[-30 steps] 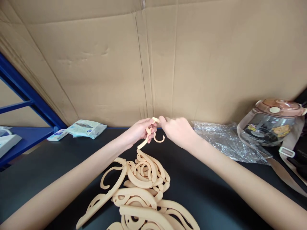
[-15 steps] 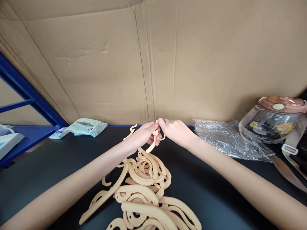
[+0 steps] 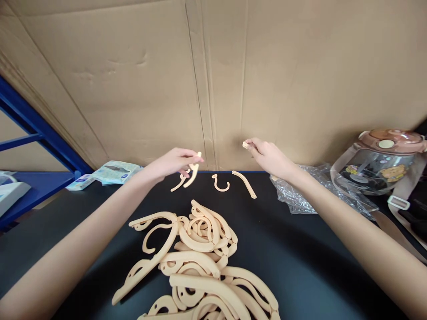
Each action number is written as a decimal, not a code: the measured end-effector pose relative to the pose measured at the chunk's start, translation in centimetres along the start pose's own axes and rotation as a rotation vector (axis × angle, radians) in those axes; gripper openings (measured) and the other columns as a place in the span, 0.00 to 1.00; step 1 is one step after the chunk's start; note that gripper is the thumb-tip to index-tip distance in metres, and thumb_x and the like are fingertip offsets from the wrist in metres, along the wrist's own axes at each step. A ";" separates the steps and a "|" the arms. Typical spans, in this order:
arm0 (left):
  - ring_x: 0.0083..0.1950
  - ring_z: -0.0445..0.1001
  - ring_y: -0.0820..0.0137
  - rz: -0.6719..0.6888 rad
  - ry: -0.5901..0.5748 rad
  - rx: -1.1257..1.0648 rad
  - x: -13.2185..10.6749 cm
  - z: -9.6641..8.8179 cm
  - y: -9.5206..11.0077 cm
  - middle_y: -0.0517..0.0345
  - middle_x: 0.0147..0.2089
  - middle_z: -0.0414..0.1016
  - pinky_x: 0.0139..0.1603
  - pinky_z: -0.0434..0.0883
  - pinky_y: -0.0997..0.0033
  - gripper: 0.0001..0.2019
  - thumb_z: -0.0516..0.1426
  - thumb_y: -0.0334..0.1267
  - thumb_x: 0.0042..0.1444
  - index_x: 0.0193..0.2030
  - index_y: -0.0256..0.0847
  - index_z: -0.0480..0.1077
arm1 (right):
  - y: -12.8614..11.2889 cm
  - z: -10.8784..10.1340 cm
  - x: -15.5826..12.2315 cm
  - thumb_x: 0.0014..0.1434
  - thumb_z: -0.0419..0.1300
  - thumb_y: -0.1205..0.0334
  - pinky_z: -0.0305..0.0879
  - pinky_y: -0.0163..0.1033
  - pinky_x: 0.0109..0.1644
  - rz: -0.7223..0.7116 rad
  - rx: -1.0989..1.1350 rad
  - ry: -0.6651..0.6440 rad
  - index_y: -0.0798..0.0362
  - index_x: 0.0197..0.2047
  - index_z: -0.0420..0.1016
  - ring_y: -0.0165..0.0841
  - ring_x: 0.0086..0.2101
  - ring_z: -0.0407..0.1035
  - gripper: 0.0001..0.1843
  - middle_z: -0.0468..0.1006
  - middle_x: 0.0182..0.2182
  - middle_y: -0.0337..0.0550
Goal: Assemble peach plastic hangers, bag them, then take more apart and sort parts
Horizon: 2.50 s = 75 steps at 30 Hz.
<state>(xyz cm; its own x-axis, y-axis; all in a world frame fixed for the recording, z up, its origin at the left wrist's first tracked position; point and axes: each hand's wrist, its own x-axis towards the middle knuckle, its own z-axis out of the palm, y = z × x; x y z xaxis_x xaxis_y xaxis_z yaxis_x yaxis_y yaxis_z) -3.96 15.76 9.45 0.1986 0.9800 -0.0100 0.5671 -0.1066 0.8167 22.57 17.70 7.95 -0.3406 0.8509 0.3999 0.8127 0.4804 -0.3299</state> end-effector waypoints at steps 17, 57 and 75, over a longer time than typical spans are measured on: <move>0.47 0.73 0.63 -0.009 0.177 0.515 0.9 -1.3 -6.3 0.53 0.46 0.75 0.48 0.67 0.63 0.12 0.57 0.46 0.60 0.43 0.40 0.72 | 2.2 2.2 -4.1 0.64 0.48 0.62 0.66 0.40 0.37 -0.282 -0.173 -0.050 0.50 0.40 0.69 0.39 0.39 0.73 0.09 0.78 0.41 0.47; 0.34 0.65 0.76 -0.038 -0.320 -0.483 -2.1 3.8 -2.2 0.57 0.35 0.71 0.34 0.60 0.75 0.17 0.65 0.48 0.49 0.37 0.35 0.76 | -3.4 2.7 -5.0 0.68 0.43 0.46 0.61 0.39 0.33 0.045 0.014 -0.206 0.51 0.36 0.72 0.35 0.31 0.71 0.24 0.77 0.32 0.42; 0.26 0.59 0.74 0.219 -0.059 -0.354 -3.1 4.1 1.5 0.63 0.22 0.63 0.30 0.56 0.73 0.17 0.52 0.41 0.64 0.24 0.37 0.69 | -5.9 -1.1 -3.3 0.65 0.50 0.69 0.46 0.36 0.22 -0.438 -0.679 0.120 0.55 0.47 0.72 0.32 0.24 0.67 0.12 0.75 0.31 0.42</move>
<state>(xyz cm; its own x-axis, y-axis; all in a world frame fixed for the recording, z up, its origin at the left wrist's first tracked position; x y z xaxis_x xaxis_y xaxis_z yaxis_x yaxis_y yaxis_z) -0.50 11.89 8.35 0.3349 0.9282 0.1618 0.1987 -0.2374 0.9509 19.42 11.78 9.52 -0.6721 0.5689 0.4741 0.7402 0.4979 0.4519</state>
